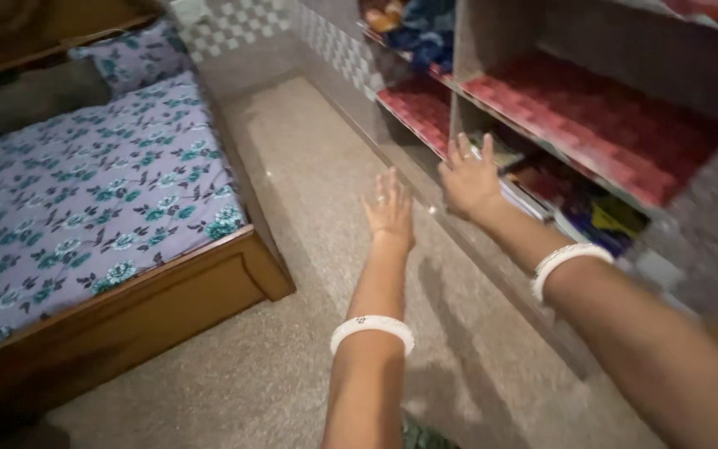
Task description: The person moves a black plastic chair and a small wooden table within a bedroom, repositioning them near a bed. The person also smooths the bedsheet with both hands.
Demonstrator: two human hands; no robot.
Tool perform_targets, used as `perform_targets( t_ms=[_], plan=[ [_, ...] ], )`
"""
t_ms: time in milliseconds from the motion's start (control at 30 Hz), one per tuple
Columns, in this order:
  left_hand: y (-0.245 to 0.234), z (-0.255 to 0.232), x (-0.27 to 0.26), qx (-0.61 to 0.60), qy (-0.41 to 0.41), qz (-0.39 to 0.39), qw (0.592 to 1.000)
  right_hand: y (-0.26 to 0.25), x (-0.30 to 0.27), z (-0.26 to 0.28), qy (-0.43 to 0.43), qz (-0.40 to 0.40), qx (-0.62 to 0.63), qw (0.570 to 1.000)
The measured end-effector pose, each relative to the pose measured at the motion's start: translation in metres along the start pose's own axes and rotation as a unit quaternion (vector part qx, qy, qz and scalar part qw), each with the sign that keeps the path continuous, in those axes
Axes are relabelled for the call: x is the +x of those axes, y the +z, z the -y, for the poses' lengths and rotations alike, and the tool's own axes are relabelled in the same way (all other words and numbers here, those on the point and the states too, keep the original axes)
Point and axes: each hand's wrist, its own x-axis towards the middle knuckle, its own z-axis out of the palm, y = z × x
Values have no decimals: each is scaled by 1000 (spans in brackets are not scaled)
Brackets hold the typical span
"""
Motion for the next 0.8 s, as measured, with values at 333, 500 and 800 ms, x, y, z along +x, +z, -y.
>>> perform_targets(
  t_ms=[333,500,800],
  plan=[
    [33,193,116,46,-85,69,993,9,209,126,-72,-52,52,995],
    [52,293,211,49,-132,38,989,-2,306,177,-84,-18,88,992],
    [92,376,354,64,-109,61,990,34,489,199,-92,-1,95,991]
  ],
)
